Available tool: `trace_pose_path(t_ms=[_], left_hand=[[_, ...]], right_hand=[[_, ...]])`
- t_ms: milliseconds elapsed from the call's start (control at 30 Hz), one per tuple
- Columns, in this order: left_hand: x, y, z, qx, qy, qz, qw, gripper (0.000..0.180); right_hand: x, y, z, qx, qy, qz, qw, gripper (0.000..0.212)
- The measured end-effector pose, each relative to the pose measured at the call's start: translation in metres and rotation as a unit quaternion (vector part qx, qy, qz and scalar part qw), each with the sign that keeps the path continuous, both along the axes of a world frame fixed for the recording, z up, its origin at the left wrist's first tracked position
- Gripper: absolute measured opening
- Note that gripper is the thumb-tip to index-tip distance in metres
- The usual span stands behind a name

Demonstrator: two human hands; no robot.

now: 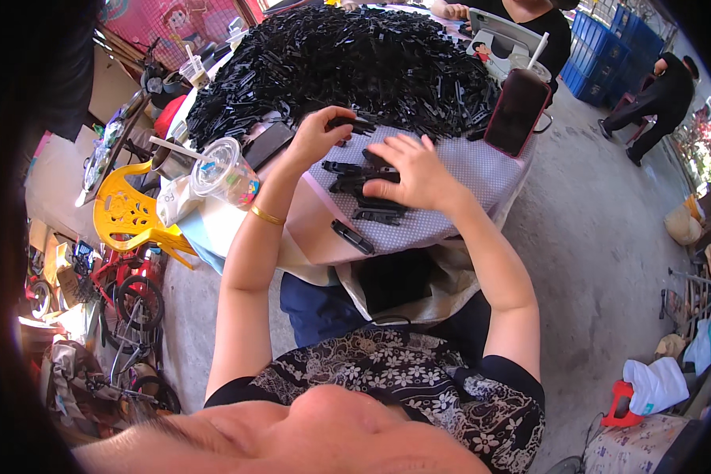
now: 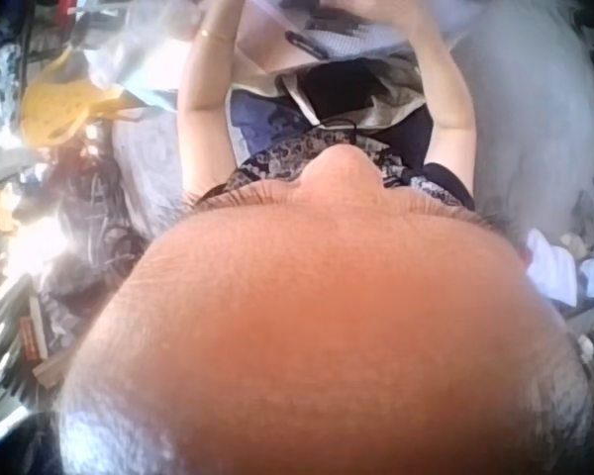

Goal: The person assembles plastic clips by hand from a pile, places the assembled pieces onto the table, and puts them into a bag.

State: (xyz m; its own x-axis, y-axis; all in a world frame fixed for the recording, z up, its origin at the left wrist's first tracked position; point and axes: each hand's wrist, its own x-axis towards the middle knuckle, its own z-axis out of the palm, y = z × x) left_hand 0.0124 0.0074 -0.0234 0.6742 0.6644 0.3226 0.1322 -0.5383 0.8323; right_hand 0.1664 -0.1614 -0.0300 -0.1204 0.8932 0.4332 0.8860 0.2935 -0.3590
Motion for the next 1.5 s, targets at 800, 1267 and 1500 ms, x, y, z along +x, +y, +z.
trace_pose_path(t_ms=[800,1267,1500], left_hand=[[-0.077,-0.151,-0.021,0.315,0.08,-0.047,0.945,0.068],[-0.073,-0.204,-0.079,0.521,0.147,-0.11,0.833,0.04],[-0.063,-0.21,-0.05,0.243,0.134,-0.231,0.933,0.027]], right_hand=[[-0.054,-0.089,-0.028,0.144,-0.019,-0.044,0.988,0.054],[-0.05,-0.156,-0.1,0.056,0.008,-0.013,0.998,0.056],[-0.039,-0.16,-0.096,-0.066,0.021,-0.048,0.996,0.045]])
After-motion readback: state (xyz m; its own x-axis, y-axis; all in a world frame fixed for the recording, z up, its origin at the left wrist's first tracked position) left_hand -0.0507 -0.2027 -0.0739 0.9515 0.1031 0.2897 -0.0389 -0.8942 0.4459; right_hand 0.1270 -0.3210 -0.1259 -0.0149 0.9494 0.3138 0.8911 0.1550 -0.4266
